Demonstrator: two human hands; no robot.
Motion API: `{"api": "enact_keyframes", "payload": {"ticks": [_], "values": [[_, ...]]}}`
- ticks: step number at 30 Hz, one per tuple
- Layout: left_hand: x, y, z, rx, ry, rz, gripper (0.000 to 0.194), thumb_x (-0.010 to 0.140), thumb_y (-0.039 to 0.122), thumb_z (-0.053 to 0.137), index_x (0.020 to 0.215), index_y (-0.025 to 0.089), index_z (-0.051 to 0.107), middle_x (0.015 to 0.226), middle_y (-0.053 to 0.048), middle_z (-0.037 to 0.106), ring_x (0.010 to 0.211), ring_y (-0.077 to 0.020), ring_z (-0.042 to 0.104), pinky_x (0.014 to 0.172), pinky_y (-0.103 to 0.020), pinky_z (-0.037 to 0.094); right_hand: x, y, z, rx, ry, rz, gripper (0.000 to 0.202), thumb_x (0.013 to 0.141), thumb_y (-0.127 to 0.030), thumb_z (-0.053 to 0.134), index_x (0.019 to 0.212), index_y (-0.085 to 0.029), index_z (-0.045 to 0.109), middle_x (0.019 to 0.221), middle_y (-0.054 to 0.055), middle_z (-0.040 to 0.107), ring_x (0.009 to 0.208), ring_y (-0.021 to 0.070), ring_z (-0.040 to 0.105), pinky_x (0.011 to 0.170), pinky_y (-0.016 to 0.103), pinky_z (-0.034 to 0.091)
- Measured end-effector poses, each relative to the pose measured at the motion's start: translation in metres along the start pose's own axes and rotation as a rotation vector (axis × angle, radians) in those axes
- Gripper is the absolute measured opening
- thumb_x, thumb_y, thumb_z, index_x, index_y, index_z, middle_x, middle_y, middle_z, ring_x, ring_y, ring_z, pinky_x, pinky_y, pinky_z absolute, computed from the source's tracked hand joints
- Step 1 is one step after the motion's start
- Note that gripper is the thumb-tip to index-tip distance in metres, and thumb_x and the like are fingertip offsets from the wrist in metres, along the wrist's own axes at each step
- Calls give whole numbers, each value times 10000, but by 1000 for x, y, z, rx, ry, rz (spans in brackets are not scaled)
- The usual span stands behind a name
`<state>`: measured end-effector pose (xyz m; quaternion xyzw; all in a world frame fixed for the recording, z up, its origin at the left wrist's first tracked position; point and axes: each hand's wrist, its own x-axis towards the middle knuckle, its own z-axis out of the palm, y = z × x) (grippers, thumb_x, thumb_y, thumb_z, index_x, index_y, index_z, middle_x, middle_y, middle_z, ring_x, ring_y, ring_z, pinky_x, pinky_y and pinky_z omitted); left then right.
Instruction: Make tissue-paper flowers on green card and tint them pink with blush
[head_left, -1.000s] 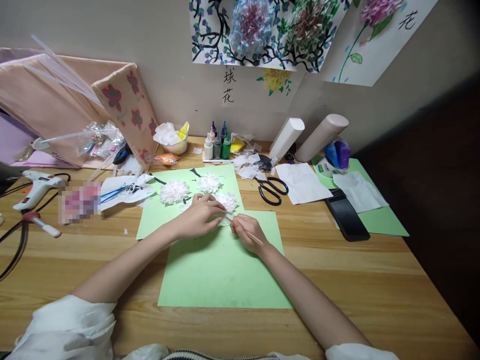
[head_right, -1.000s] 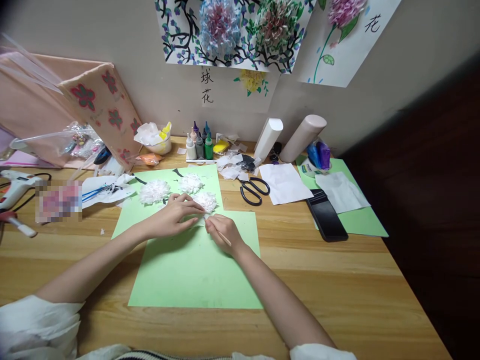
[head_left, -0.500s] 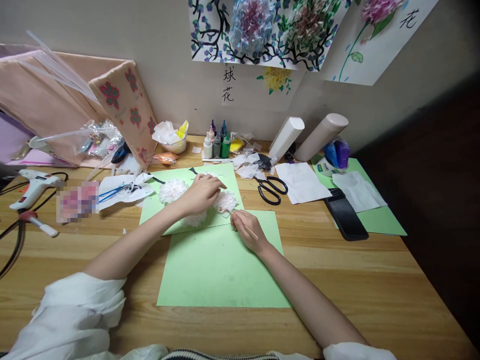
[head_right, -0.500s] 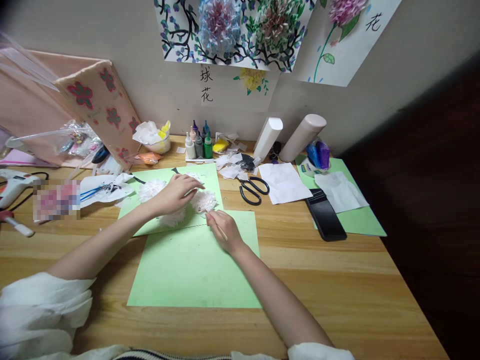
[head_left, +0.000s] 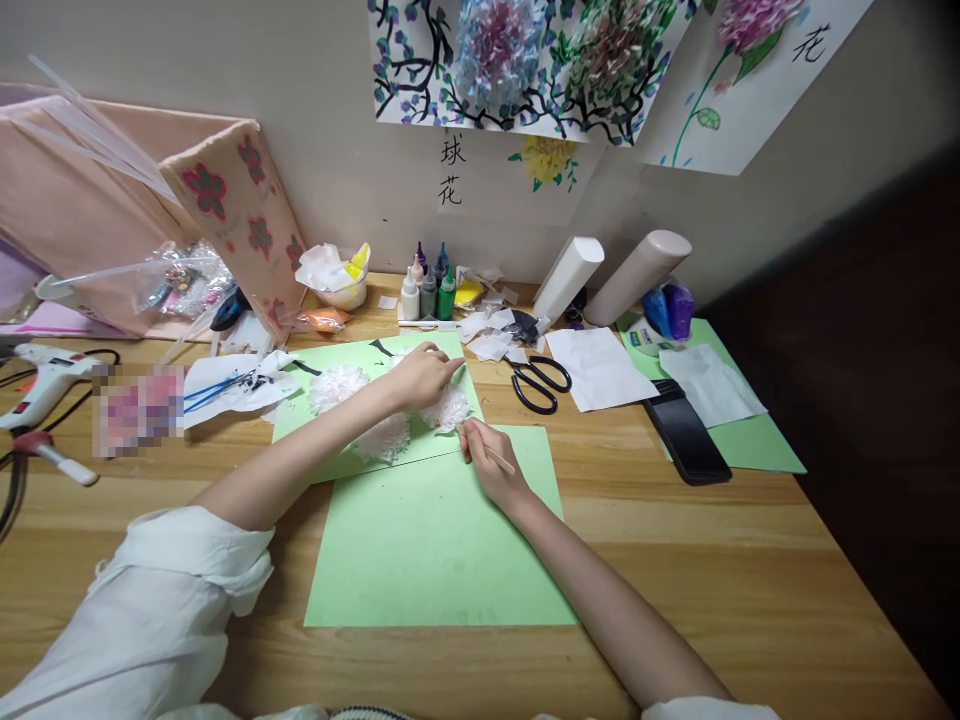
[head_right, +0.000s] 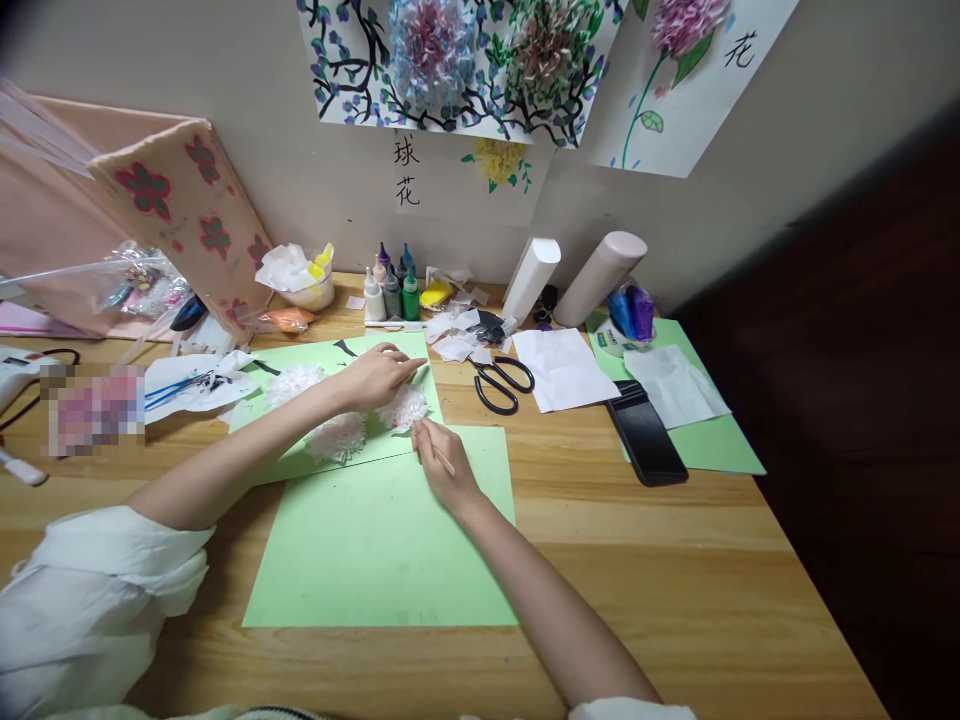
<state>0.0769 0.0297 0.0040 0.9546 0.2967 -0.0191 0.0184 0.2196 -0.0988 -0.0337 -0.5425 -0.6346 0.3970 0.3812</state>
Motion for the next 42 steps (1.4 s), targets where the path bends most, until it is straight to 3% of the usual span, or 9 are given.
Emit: {"api": "enact_keyframes", "payload": {"ticks": [5,8,12,15,28,42], "values": [[2,0,0,6,-3,2,437,816,117,330,1224,97,486,920,-116,667,864,-205,601,872,-327,342,-5,4,-1,64,66,-24,413,952,-375,262,615,-200,425,528,-26,426,506,114,436,531,249,351],[1,-1,1,5,-4,-4,429,823,126,333,1222,120,489,950,-114,665,883,-200,599,870,-324,342,-10,8,-2,23,94,-161,446,955,-363,219,581,-205,404,534,-5,428,517,127,431,532,267,359],[0,0,0,8,-14,-12,429,808,117,346,1207,117,503,965,-123,663,894,-204,597,868,-325,343,-10,9,0,-122,-62,-369,418,953,-336,212,604,-211,404,556,8,430,557,146,425,565,290,366],[-1,1,-2,3,-15,-15,435,794,102,352,1198,112,511,949,-127,663,875,-211,596,846,-326,352,-7,8,3,-227,-122,-410,378,955,-313,236,626,-211,392,571,6,419,568,152,408,566,292,349],[0,3,-4,38,-55,-7,474,753,82,378,1210,101,500,984,-135,655,874,-217,597,817,-320,367,-5,7,2,-219,9,-233,366,961,-300,244,637,-209,388,581,0,417,591,151,424,593,285,338],[-2,0,-1,-11,-55,5,539,773,95,377,1310,119,426,1036,-134,643,899,-224,588,787,-317,372,3,2,0,-98,18,-60,376,957,-335,265,622,-208,377,581,-19,424,558,127,442,547,257,324]]}}
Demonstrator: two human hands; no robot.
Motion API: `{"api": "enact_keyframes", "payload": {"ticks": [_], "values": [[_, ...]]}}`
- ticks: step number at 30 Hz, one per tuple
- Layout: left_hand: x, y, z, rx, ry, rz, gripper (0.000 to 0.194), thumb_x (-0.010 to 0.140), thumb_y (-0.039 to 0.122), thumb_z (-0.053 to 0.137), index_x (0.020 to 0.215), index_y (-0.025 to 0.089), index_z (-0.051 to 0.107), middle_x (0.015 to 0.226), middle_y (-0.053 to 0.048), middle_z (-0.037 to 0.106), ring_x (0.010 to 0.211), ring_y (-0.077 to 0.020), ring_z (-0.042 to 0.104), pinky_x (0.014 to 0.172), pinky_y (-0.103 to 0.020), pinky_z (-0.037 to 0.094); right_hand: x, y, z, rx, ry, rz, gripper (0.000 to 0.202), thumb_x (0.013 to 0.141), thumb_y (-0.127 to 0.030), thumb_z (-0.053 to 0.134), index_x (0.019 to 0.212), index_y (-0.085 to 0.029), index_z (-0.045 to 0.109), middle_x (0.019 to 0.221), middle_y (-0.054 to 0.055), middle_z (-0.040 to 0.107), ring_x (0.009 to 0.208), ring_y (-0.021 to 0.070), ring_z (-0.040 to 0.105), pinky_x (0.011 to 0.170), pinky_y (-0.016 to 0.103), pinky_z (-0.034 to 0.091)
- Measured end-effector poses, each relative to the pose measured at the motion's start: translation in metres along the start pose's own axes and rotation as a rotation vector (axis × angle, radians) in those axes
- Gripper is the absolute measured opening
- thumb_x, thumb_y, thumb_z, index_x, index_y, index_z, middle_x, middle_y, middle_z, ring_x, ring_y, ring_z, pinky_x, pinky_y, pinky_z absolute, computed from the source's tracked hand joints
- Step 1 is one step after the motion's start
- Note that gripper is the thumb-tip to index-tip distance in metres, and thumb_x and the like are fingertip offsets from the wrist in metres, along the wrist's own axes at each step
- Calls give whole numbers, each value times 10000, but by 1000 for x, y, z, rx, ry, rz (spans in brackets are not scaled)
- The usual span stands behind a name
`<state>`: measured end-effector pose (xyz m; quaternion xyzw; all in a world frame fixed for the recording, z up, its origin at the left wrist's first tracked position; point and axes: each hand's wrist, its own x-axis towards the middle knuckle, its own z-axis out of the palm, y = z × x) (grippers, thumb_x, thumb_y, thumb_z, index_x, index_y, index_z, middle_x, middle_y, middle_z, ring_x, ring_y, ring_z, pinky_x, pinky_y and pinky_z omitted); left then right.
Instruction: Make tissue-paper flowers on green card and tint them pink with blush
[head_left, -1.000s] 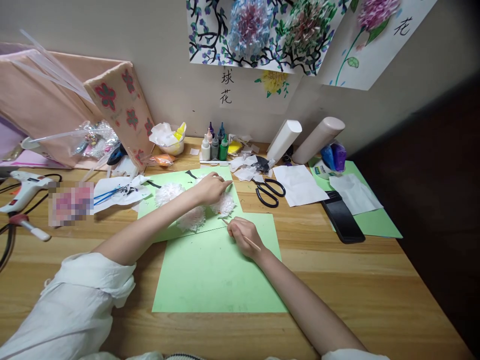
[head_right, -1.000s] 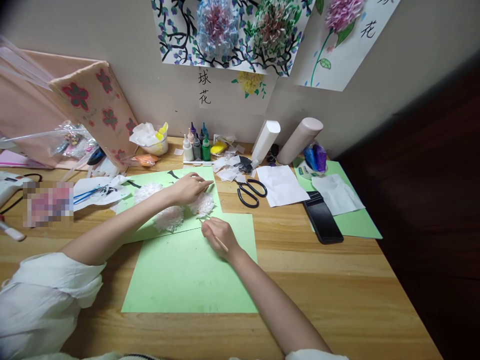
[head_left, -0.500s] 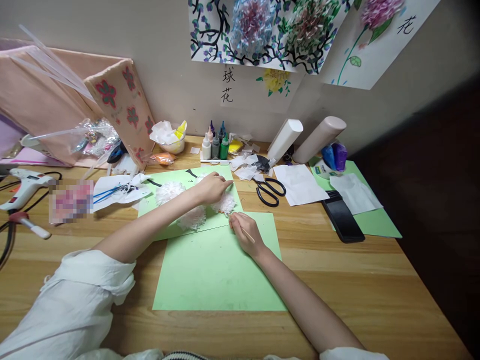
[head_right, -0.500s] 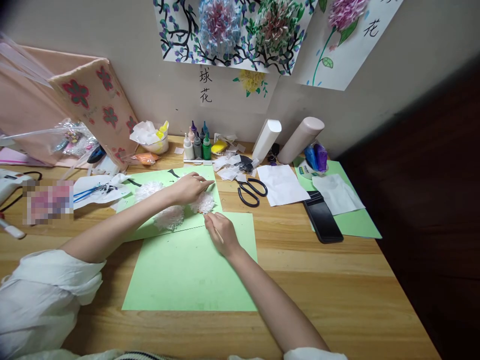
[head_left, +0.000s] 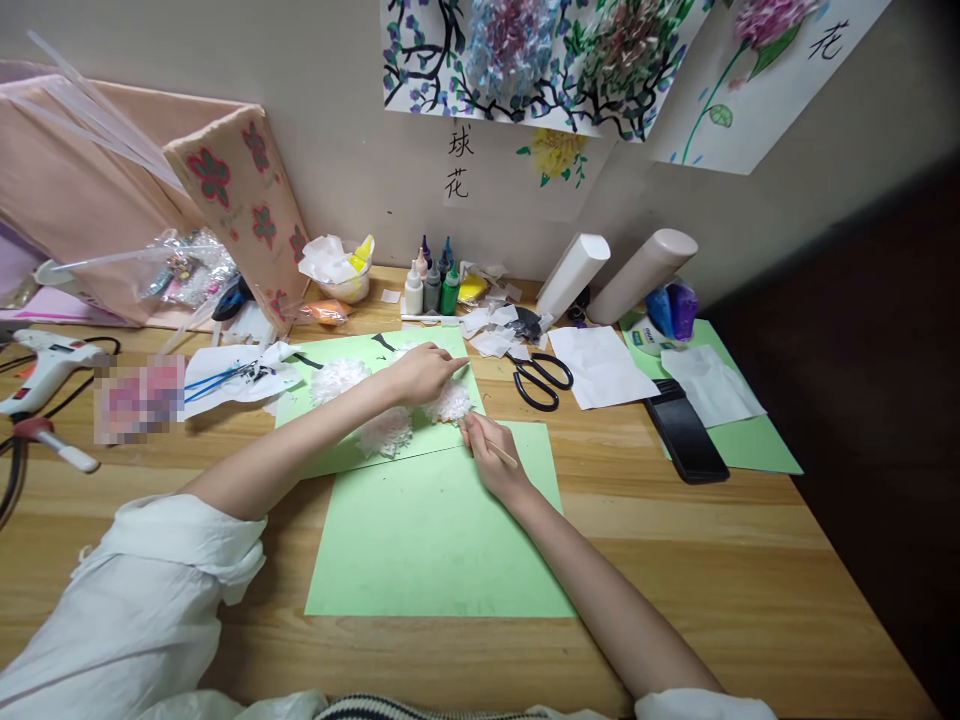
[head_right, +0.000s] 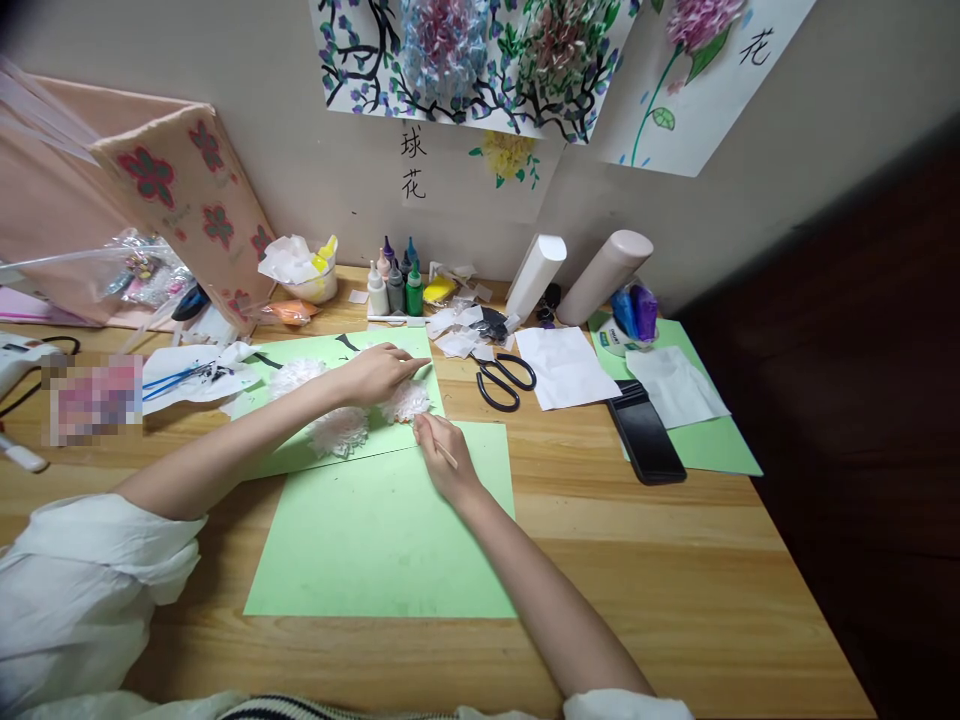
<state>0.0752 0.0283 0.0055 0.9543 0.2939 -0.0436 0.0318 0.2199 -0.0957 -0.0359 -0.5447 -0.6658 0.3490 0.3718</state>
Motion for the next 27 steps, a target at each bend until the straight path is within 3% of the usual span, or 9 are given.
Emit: {"api": "enact_keyframes", "payload": {"ticks": [3,8,12,15,20,24,27], "values": [[-1,-1,2,-41,9,9,495,823,134,356,1312,137,426,1019,-128,647,884,-220,588,782,-320,371,-5,-1,-1,1,39,-54,390,953,-327,273,602,-208,397,563,-11,438,544,129,447,546,261,338],[-4,-2,0,-73,20,15,432,856,188,346,1267,159,478,963,-120,658,847,-219,594,771,-330,379,-17,3,-1,62,239,-210,470,948,-321,222,514,-215,366,483,1,421,463,128,417,504,277,346],[4,0,-9,-56,61,-27,376,885,240,346,1215,157,508,903,-113,656,817,-224,595,739,-332,392,-17,7,0,118,320,-196,484,946,-336,225,498,-216,364,462,-6,396,437,127,399,481,277,340],[20,4,-14,-50,156,-69,315,887,292,399,1140,152,525,915,-106,631,910,-231,566,769,-328,396,-15,8,0,144,344,-165,484,947,-332,227,499,-212,367,468,-10,392,445,125,402,491,274,352],[62,5,-7,-98,279,-264,295,831,338,513,1021,114,548,995,-149,577,938,-260,543,750,-340,422,-14,10,1,165,348,-159,469,944,-330,237,513,-209,376,479,-13,402,454,123,401,504,272,358],[87,0,1,-143,294,-263,262,768,309,591,965,136,600,989,-135,586,929,-258,550,741,-326,428,-13,11,1,184,340,-157,472,945,-338,227,516,-209,374,485,-13,395,461,125,399,515,272,360],[93,-1,2,-191,308,-254,145,771,224,559,859,145,642,923,-121,603,899,-251,557,724,-324,421,-13,11,1,177,332,-167,472,945,-333,228,515,-204,374,486,-13,393,464,122,403,507,268,339]]}}
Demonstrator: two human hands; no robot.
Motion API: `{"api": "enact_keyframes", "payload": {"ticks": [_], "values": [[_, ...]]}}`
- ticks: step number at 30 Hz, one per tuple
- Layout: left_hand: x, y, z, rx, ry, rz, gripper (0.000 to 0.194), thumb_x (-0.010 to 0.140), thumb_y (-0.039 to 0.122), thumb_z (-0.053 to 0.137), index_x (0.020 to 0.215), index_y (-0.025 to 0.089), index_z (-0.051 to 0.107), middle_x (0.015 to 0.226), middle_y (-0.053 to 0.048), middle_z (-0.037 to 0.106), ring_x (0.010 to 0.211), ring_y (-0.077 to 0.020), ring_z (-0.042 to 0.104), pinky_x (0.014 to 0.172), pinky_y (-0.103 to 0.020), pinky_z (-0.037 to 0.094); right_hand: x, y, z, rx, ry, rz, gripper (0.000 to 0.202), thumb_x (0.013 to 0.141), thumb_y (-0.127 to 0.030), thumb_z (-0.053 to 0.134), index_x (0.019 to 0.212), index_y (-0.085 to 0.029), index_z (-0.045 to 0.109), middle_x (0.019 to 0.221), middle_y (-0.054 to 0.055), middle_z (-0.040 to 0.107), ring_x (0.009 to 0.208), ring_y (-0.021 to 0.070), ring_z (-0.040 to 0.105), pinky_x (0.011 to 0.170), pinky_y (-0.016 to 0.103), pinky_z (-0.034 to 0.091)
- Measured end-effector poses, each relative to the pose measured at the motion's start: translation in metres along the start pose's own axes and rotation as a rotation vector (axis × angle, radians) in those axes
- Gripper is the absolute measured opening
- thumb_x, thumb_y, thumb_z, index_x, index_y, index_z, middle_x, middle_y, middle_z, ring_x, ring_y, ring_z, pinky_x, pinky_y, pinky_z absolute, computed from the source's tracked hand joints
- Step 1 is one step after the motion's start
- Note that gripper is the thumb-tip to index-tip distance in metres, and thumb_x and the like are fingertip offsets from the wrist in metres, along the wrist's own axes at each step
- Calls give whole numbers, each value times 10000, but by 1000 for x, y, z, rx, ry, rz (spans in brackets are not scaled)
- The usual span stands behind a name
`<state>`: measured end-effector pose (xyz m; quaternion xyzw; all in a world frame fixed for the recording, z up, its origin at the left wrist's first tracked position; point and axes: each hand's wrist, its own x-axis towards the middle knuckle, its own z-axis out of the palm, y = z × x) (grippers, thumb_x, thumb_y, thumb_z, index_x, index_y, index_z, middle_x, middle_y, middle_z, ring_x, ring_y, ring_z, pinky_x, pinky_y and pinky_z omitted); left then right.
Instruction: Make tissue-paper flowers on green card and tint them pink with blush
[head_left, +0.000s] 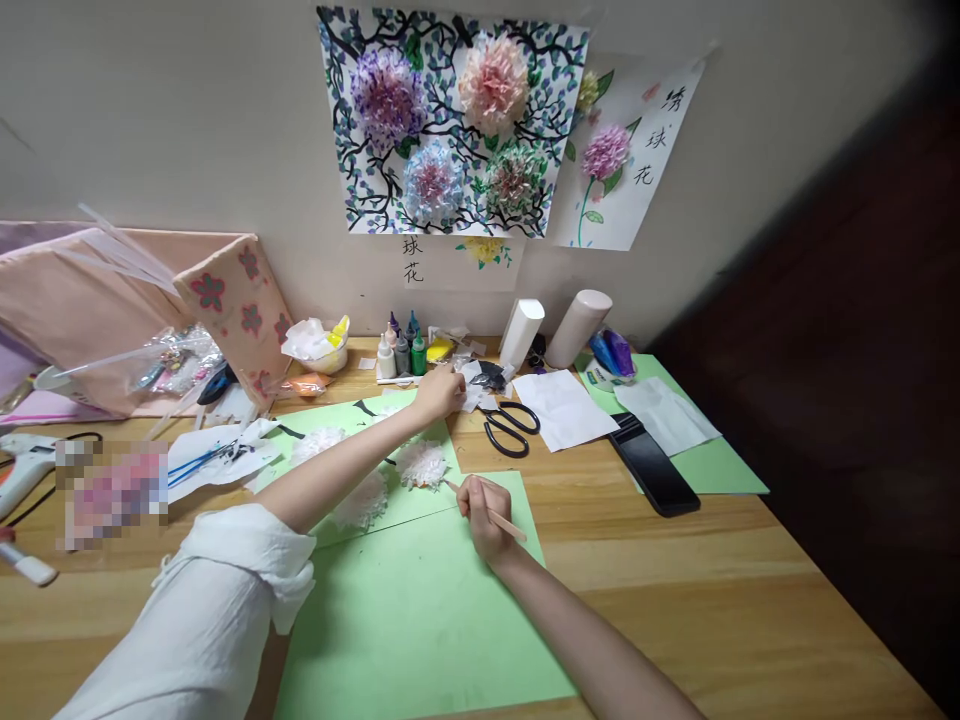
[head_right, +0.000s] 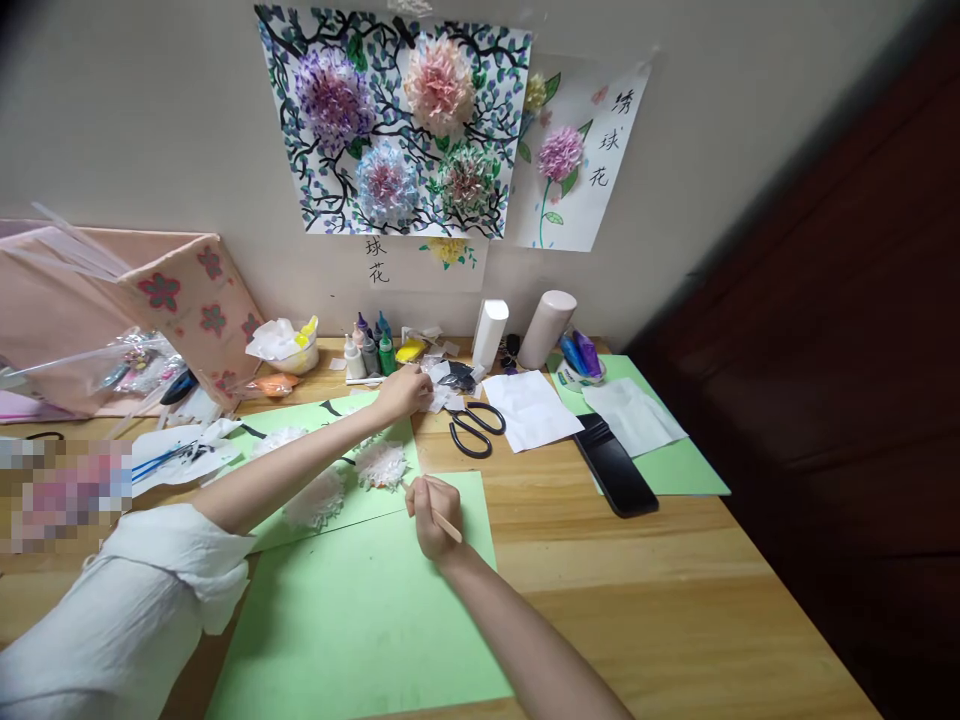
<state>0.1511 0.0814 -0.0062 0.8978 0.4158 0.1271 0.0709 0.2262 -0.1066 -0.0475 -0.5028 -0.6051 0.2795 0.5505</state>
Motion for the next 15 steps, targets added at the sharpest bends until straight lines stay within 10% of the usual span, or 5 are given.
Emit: {"api": "enact_keyframes", "payload": {"ticks": [15], "values": [[-5,-20,-27,-535,50,-102,377,802,478,484,785,136,640,747,-44,637,653,-146,556,594,-245,416,0,2,-1,22,-27,-6,458,946,-311,235,529,-195,384,500,-18,394,483,109,402,520,250,325]]}}
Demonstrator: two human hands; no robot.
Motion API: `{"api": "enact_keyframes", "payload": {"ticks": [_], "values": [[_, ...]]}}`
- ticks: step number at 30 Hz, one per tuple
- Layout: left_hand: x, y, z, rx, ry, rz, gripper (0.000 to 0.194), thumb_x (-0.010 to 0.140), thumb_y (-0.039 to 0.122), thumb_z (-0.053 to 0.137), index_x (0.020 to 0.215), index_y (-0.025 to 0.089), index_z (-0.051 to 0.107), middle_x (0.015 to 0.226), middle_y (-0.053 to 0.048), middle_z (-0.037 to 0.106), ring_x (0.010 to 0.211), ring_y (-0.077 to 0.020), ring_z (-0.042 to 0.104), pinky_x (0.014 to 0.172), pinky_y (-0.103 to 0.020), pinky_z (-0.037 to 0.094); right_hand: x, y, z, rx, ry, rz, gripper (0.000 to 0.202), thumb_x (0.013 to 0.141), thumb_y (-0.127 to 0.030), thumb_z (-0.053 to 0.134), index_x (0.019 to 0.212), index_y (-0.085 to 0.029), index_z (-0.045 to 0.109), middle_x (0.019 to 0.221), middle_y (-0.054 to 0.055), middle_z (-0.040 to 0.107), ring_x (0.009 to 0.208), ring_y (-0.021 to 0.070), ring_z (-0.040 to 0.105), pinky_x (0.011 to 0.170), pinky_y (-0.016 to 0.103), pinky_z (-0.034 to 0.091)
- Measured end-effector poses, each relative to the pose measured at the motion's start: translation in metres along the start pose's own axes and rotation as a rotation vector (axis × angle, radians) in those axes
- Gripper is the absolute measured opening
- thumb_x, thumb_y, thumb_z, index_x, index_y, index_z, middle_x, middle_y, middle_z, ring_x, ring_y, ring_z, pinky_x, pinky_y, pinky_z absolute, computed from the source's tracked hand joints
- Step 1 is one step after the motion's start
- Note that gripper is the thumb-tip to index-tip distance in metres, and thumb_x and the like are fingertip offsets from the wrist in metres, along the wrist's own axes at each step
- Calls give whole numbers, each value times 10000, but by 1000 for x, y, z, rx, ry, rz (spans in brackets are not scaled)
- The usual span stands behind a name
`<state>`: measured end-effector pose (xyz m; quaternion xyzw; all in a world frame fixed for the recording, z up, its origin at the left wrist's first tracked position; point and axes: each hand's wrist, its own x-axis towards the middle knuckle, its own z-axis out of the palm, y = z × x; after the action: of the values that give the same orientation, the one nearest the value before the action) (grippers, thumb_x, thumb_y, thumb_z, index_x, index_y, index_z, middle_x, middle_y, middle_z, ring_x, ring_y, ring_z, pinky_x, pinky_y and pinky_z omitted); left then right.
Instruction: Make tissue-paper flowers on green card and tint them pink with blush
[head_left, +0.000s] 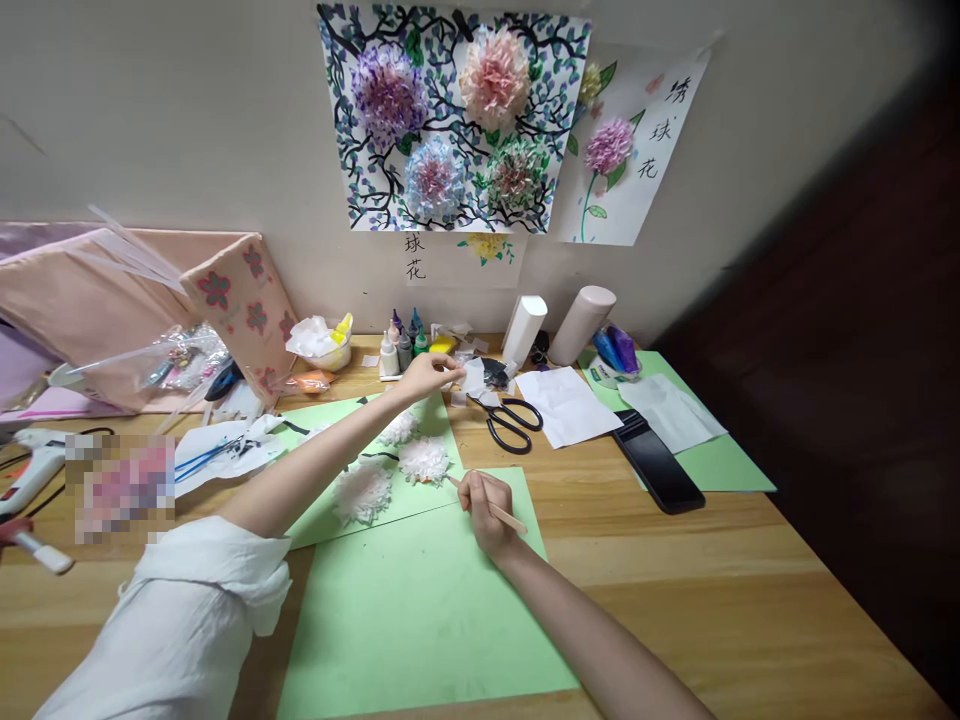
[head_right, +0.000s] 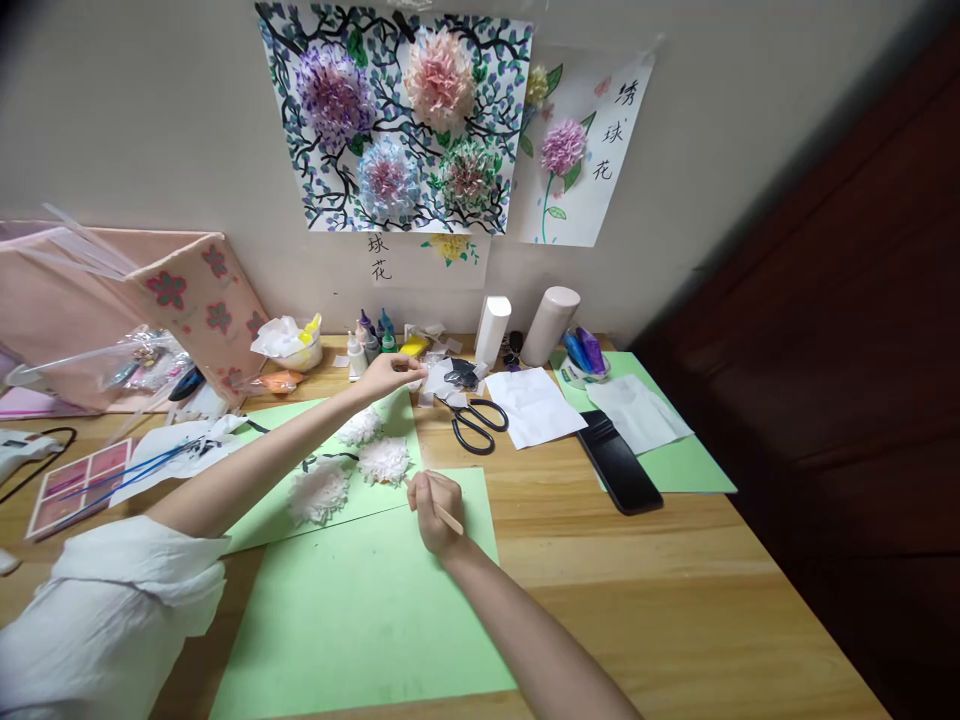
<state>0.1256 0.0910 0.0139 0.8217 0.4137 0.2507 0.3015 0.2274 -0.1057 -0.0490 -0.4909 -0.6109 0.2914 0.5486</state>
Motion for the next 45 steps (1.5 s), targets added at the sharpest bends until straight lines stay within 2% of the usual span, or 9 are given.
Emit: {"api": "enact_keyframes", "payload": {"ticks": [8,12,15,20,24,27,35,41,45], "values": [[-10,5,-1,-87,-31,12,377,762,511,513,675,152,591,717,-22,601,688,-152,530,623,-254,385,-1,1,0,17,-15,40,464,947,-329,238,533,-195,398,508,-16,409,490,112,406,555,256,353],[-25,15,-15,-102,-41,17,348,756,499,543,708,161,610,778,-27,609,747,-162,531,670,-266,384,-1,0,-1,17,7,53,471,944,-342,239,524,-199,395,499,-15,403,481,115,405,539,259,350],[-52,29,-36,-158,-113,46,318,781,475,540,744,171,626,836,-27,619,802,-162,540,727,-275,391,-1,-2,-2,31,-15,52,481,944,-344,239,511,-200,392,488,-16,395,467,113,400,520,259,342],[-116,43,-59,-114,-371,107,249,795,437,564,768,208,659,1050,-28,601,1000,-181,504,895,-309,363,2,-10,-4,6,-236,-1,472,947,-335,234,537,-200,425,493,-16,408,487,117,419,538,260,347],[-154,35,-46,138,-360,99,229,822,414,534,790,230,667,1064,-37,590,1030,-218,448,893,-369,337,6,-14,-2,-66,-402,41,409,953,-310,260,615,-198,461,548,-14,445,550,124,454,588,259,356],[-166,28,-28,294,-292,106,179,836,349,525,787,229,649,1073,-37,582,1015,-227,434,845,-390,327,9,-14,-1,-98,-412,45,379,958,-301,266,653,-198,466,598,-7,470,612,131,473,624,259,358],[-159,25,-2,515,-90,173,174,862,305,488,816,200,619,997,-71,559,925,-231,421,751,-374,333,12,-14,-2,-103,-386,57,374,962,-302,278,655,-199,465,630,1,507,678,142,472,670,266,365],[-156,23,4,577,-54,190,185,869,288,458,819,201,614,991,-82,566,902,-235,423,729,-374,336,4,-10,-5,-66,-210,0,447,955,-323,237,570,-210,435,522,-2,433,559,144,445,589,284,363],[-155,22,6,595,-51,199,196,871,292,449,812,206,615,987,-84,576,897,-239,432,730,-379,333,4,-11,-4,-111,-285,-15,446,954,-328,233,573,-215,435,504,-6,424,563,149,459,599,287,366]]}}
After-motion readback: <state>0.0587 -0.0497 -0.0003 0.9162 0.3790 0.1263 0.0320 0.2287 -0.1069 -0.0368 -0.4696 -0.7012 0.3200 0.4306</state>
